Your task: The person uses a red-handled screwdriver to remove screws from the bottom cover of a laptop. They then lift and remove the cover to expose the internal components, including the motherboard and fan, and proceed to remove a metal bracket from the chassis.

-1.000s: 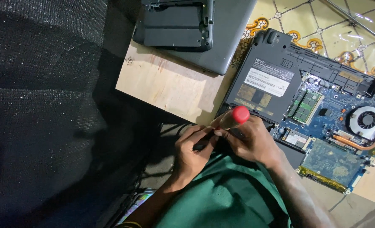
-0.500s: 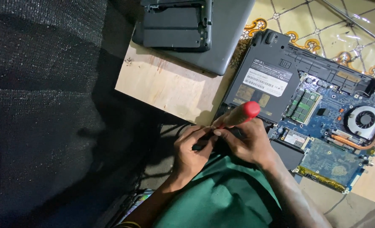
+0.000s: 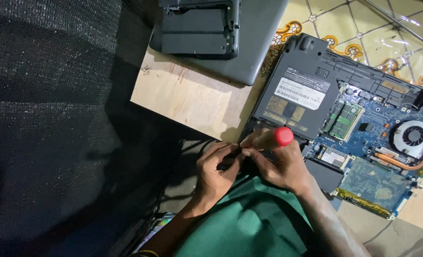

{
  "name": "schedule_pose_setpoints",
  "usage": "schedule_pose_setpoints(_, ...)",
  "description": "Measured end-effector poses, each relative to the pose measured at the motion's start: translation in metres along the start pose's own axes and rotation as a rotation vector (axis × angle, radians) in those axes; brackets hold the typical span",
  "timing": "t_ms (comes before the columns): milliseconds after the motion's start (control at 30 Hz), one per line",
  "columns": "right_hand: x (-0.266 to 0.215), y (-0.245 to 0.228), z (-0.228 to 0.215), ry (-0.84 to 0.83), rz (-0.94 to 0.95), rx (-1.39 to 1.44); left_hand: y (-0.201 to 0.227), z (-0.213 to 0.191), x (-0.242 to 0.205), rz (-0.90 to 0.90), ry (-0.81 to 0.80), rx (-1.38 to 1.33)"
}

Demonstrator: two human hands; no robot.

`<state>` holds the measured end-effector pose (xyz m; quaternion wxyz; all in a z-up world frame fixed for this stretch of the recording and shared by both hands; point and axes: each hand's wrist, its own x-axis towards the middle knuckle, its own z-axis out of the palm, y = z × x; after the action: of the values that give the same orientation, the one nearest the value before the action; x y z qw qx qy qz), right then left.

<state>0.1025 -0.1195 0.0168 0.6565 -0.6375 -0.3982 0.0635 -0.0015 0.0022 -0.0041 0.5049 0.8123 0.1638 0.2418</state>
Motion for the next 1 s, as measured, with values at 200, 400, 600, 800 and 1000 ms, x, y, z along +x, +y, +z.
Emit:
schedule_pose_setpoints(200, -0.011, 0.002, 0.000, -0.011, -0.008, -0.025, 0.002, 0.000, -0.001, -0.008, -0.008, -0.022)
schedule_pose_setpoints(400, -0.033, 0.008, -0.001, 0.232, 0.055, 0.115, -0.001, 0.004, -0.005, -0.024, 0.020, -0.052)
schedule_pose_setpoints(600, -0.066, 0.017, -0.010, 0.425, 0.021, 0.069, 0.000, 0.002, -0.005, 0.027, -0.046, 0.030)
schedule_pose_setpoints(800, -0.070, -0.011, -0.004, 0.476, 0.217, 0.014, -0.003, 0.001, -0.005, 0.102, -0.118, 0.043)
schedule_pose_setpoints(1000, -0.073, -0.022, -0.018, 0.565, 0.259, -0.086, -0.002, -0.001, -0.006, 0.024, -0.134, -0.020)
